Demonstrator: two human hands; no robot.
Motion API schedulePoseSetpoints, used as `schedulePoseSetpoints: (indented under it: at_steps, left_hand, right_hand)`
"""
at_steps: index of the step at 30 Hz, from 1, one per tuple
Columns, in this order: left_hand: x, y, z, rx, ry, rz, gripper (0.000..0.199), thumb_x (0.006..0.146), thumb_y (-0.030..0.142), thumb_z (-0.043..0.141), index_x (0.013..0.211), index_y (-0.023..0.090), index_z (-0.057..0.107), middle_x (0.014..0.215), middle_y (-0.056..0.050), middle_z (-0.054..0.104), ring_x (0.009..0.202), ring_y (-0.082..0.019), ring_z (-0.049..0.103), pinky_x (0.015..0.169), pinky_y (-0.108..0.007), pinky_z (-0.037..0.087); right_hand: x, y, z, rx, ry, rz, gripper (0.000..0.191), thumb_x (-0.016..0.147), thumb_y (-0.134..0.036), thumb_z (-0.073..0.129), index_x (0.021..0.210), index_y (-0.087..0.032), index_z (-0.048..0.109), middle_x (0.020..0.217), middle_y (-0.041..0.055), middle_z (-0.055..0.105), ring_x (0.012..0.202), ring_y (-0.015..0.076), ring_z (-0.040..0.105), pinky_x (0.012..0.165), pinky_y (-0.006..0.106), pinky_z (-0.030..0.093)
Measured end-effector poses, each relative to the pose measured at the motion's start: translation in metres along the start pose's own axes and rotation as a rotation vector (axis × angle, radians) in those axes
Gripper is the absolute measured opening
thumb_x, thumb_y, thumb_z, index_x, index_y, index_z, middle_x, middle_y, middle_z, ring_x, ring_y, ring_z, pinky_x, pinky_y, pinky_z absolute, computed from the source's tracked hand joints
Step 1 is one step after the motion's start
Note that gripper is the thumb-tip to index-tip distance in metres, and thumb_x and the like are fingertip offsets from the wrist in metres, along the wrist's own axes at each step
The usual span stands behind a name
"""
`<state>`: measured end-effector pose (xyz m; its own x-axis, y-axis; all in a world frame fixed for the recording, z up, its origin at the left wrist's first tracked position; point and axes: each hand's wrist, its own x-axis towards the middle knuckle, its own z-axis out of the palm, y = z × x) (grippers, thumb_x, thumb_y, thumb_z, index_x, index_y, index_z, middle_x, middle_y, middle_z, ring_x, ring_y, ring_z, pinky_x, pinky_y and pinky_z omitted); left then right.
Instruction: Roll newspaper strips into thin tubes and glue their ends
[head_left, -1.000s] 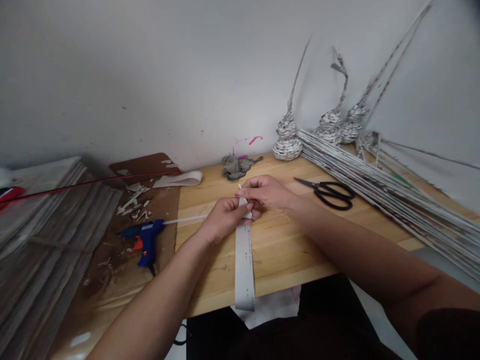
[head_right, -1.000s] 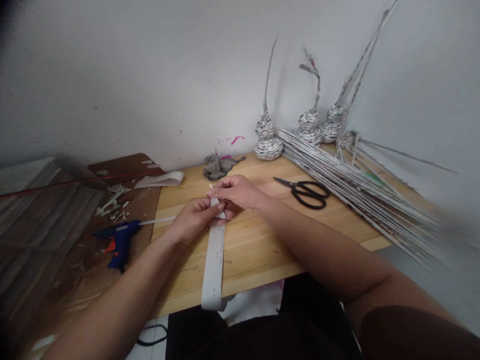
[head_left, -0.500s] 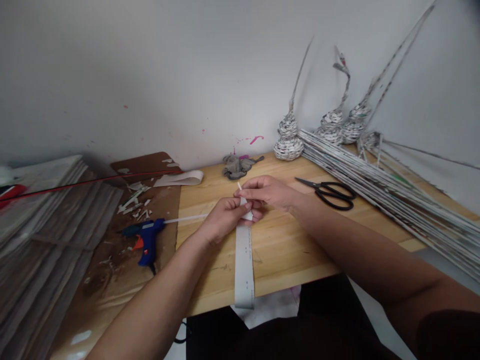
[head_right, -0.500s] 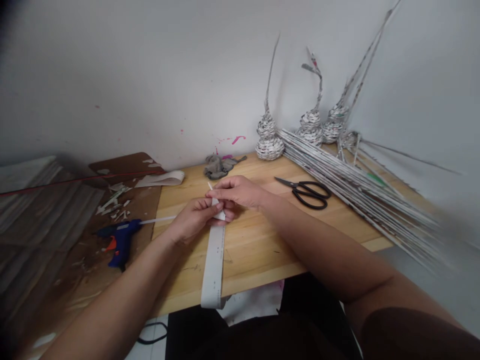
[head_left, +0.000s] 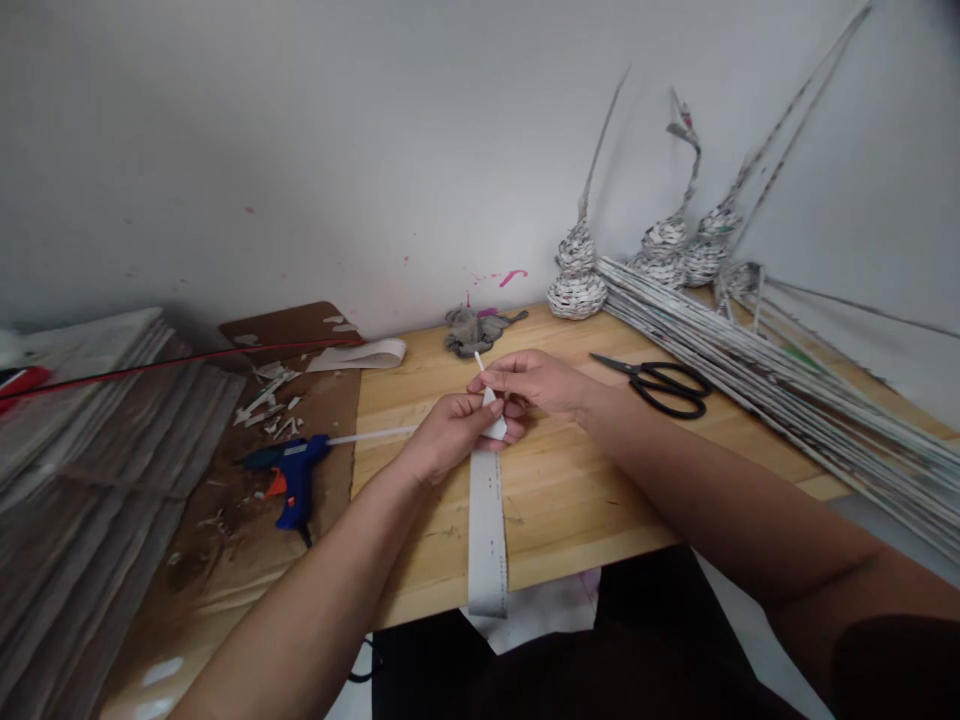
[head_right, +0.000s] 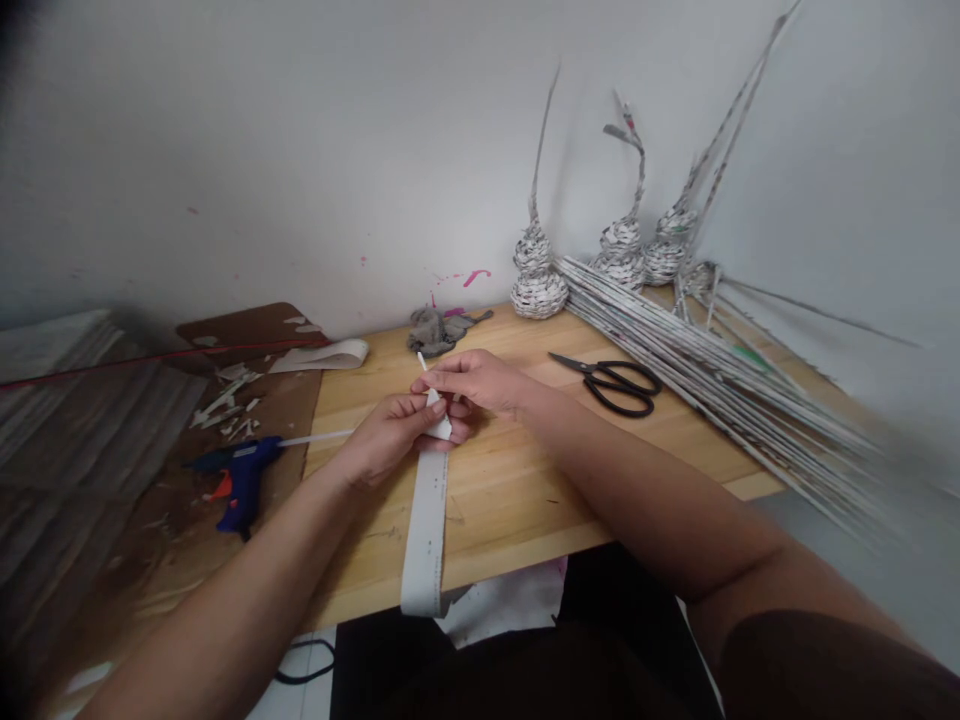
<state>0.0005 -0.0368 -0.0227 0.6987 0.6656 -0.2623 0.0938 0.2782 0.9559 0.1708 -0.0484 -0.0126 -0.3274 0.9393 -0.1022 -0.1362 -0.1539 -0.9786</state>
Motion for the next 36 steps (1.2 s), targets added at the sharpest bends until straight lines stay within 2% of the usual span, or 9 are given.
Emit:
schedulePoseSetpoints:
  at_steps: [6, 8, 12, 16, 19, 25, 30, 34, 36]
  left_hand:
    - [0.0006, -0.0014, 0.0016, 0.027, -0.007, -0.001, 0.043, 0.075, 0.050, 0.073, 0.093, 0.011, 0.073, 0.085, -0.013, 0.074, 0.082, -0.019, 0.068, 0.074, -0.030, 0.052]
    - [0.0011, -0.0017, 0.0008, 0.024, -0.004, 0.002, 0.044, 0.075, 0.051, 0.072, 0.093, 0.010, 0.073, 0.084, -0.013, 0.074, 0.080, -0.019, 0.068, 0.072, -0.030, 0.053]
    - [0.0008, -0.0022, 0.0002, 0.011, 0.004, 0.007, 0.043, 0.075, 0.050, 0.072, 0.093, 0.011, 0.073, 0.085, -0.013, 0.074, 0.081, -0.020, 0.069, 0.072, -0.031, 0.053]
    - [0.0000, -0.0034, 0.0017, 0.007, -0.008, 0.002, 0.042, 0.074, 0.048, 0.074, 0.094, 0.011, 0.073, 0.087, -0.013, 0.075, 0.083, -0.020, 0.069, 0.076, -0.033, 0.054]
    - [0.0003, -0.0030, 0.0011, 0.014, -0.008, 0.001, 0.044, 0.074, 0.050, 0.074, 0.093, 0.011, 0.073, 0.087, -0.013, 0.075, 0.082, -0.020, 0.069, 0.077, -0.034, 0.054]
    - [-0.0001, -0.0001, -0.0008, 0.016, -0.004, 0.003, 0.044, 0.075, 0.050, 0.073, 0.095, 0.011, 0.073, 0.085, -0.012, 0.074, 0.081, -0.019, 0.068, 0.073, -0.031, 0.053]
    - [-0.0015, 0.0000, 0.0029, 0.020, -0.057, -0.019, 0.042, 0.075, 0.049, 0.073, 0.089, 0.010, 0.072, 0.080, -0.011, 0.072, 0.077, -0.019, 0.067, 0.071, -0.031, 0.052]
    - [-0.0009, -0.0001, 0.0022, 0.009, -0.028, -0.030, 0.043, 0.073, 0.050, 0.075, 0.089, 0.010, 0.072, 0.078, -0.011, 0.072, 0.077, -0.019, 0.067, 0.069, -0.029, 0.052]
    - [-0.0009, -0.0001, 0.0019, 0.000, -0.021, -0.025, 0.044, 0.072, 0.051, 0.075, 0.088, 0.010, 0.072, 0.079, -0.011, 0.072, 0.077, -0.020, 0.067, 0.069, -0.030, 0.052]
  right_hand:
    - [0.0015, 0.0020, 0.0057, 0.064, 0.206, 0.005, 0.034, 0.068, -0.039, 0.081, 0.066, -0.017, 0.055, 0.047, -0.0069, 0.051, 0.036, 0.0044, 0.040, 0.034, 0.017, 0.027]
    - [0.0008, 0.0004, 0.0053, 0.061, 0.173, 0.015, 0.031, 0.071, -0.041, 0.078, 0.073, -0.016, 0.060, 0.048, -0.0068, 0.052, 0.036, 0.0048, 0.041, 0.034, 0.018, 0.029]
    - [-0.0015, -0.0029, 0.0020, 0.017, 0.013, 0.043, 0.032, 0.077, -0.042, 0.073, 0.088, -0.012, 0.068, 0.053, -0.0040, 0.057, 0.040, 0.0052, 0.045, 0.038, 0.018, 0.033]
    - [0.0001, 0.0001, 0.0048, 0.053, 0.161, 0.032, 0.031, 0.068, -0.037, 0.080, 0.067, -0.015, 0.059, 0.047, -0.0066, 0.051, 0.037, 0.0043, 0.040, 0.035, 0.017, 0.028]
    - [0.0021, 0.0023, 0.0063, 0.052, 0.228, -0.003, 0.034, 0.069, -0.037, 0.080, 0.063, -0.017, 0.054, 0.045, -0.0074, 0.048, 0.036, 0.0039, 0.038, 0.034, 0.018, 0.027]
    - [-0.0001, -0.0003, 0.0017, -0.012, 0.036, 0.025, 0.032, 0.074, -0.043, 0.075, 0.080, -0.013, 0.067, 0.055, -0.0032, 0.058, 0.043, 0.0052, 0.045, 0.039, 0.018, 0.034]
    - [0.0003, -0.0001, 0.0016, 0.049, 0.212, -0.009, 0.037, 0.064, -0.041, 0.083, 0.065, -0.016, 0.057, 0.046, -0.0075, 0.047, 0.038, 0.0036, 0.037, 0.035, 0.017, 0.026]
    - [0.0002, -0.0013, -0.0016, 0.021, 0.059, 0.008, 0.038, 0.071, -0.047, 0.077, 0.083, -0.012, 0.068, 0.053, -0.0043, 0.054, 0.043, 0.0050, 0.044, 0.039, 0.017, 0.032]
    - [0.0003, -0.0012, -0.0022, 0.023, 0.052, 0.009, 0.037, 0.070, -0.045, 0.078, 0.082, -0.012, 0.068, 0.054, -0.0041, 0.055, 0.043, 0.0045, 0.044, 0.039, 0.017, 0.032]
